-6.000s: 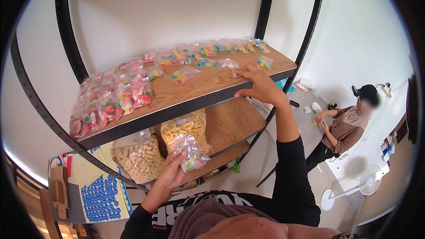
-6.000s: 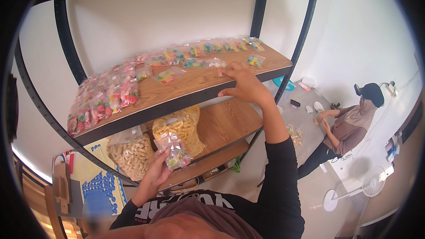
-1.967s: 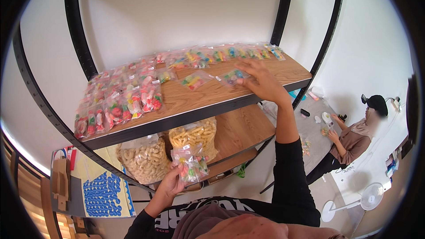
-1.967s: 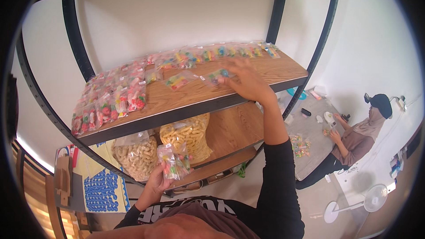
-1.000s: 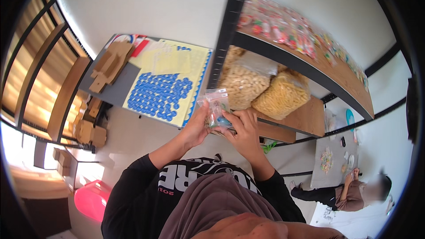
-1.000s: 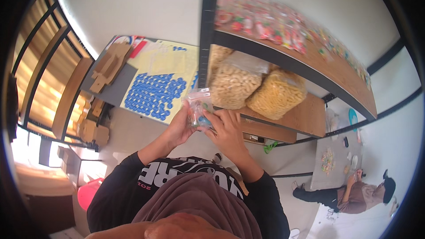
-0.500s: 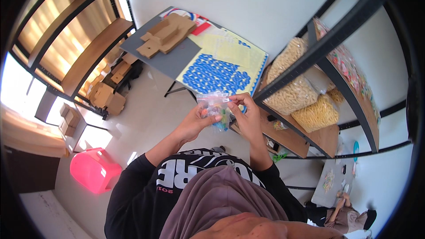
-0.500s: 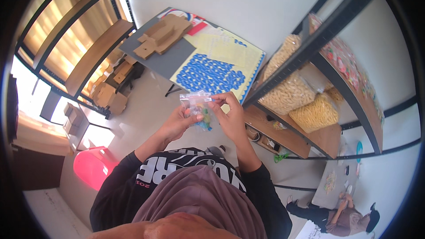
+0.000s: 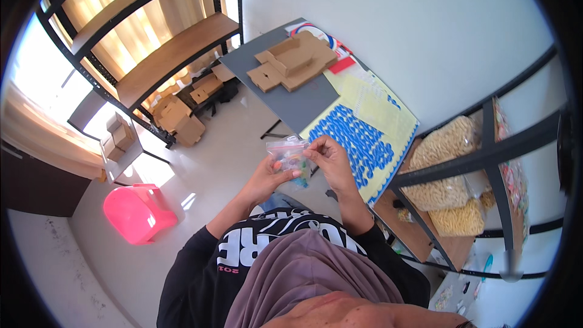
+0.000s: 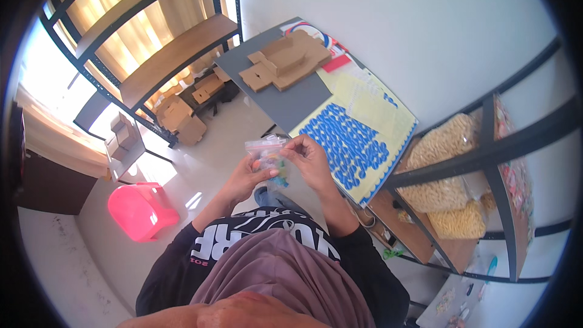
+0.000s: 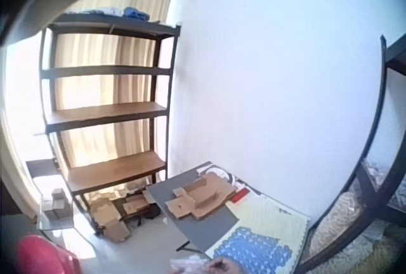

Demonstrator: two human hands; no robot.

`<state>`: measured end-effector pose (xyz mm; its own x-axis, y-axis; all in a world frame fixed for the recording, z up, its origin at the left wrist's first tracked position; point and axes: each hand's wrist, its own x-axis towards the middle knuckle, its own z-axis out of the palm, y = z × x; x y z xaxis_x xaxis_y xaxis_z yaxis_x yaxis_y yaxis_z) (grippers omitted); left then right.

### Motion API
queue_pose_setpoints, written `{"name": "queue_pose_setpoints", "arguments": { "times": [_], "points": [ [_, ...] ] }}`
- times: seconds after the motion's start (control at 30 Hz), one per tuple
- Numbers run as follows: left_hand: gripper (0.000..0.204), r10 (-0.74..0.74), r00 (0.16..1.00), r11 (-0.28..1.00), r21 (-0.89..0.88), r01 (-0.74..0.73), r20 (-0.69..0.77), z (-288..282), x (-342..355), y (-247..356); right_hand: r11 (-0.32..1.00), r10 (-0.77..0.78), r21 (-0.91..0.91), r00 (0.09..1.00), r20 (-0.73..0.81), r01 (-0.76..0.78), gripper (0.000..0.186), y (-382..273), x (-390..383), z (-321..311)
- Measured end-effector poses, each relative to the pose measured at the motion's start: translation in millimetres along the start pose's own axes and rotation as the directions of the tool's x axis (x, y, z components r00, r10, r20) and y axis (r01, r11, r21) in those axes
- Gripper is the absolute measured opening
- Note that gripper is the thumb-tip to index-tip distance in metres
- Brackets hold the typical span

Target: The person repeatedly picks small bags of colorful candy from a shelf and places them into small cardboard boxes on a table. The person folds the flaps of each box after filling it and moves the completed box aside.

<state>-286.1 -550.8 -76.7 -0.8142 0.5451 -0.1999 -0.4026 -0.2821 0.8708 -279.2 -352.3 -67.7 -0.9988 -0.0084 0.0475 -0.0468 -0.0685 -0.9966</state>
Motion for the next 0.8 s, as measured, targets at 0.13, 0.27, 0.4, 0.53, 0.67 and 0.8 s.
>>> {"name": "queue_pose_setpoints", "arguments": {
  "times": [0.13,0.27,0.4,0.53,0.67,0.8],
  "points": [
    [0.057,0.047,0.992,0.998,-0.024,-0.050,-0.116,-39.9,30.3,20.5,0.999,-0.012,-0.030,1.000,-0.003,0.012,0.038,27.0,64.4,26.6],
    [0.050,0.096,0.976,0.992,-0.059,-0.110,-0.195,-81.6,75.6,50.9,0.997,0.083,-0.015,0.981,0.175,-0.081,0.046,29.2,122.5,41.1],
    [0.047,0.089,0.974,0.988,-0.102,-0.112,-0.208,-101.6,123.9,72.1,0.993,0.020,-0.119,0.982,0.190,0.003,0.045,23.1,173.6,36.8],
    [0.045,0.043,0.969,0.993,-0.097,-0.068,-0.244,-111.9,168.9,79.5,0.982,-0.049,-0.176,0.992,0.114,0.069,0.042,26.4,216.6,22.9],
    [0.039,0.022,0.970,0.989,-0.138,-0.057,-0.241,-126.6,204.8,85.2,0.997,-0.014,-0.073,0.999,-0.037,0.011,0.043,35.2,250.4,7.2],
    [0.034,0.005,0.976,0.990,-0.136,-0.036,-0.220,-159.2,238.3,87.6,0.995,-0.003,-0.098,0.978,-0.210,-0.018,0.048,48.3,285.8,-14.3]
  ]
}}
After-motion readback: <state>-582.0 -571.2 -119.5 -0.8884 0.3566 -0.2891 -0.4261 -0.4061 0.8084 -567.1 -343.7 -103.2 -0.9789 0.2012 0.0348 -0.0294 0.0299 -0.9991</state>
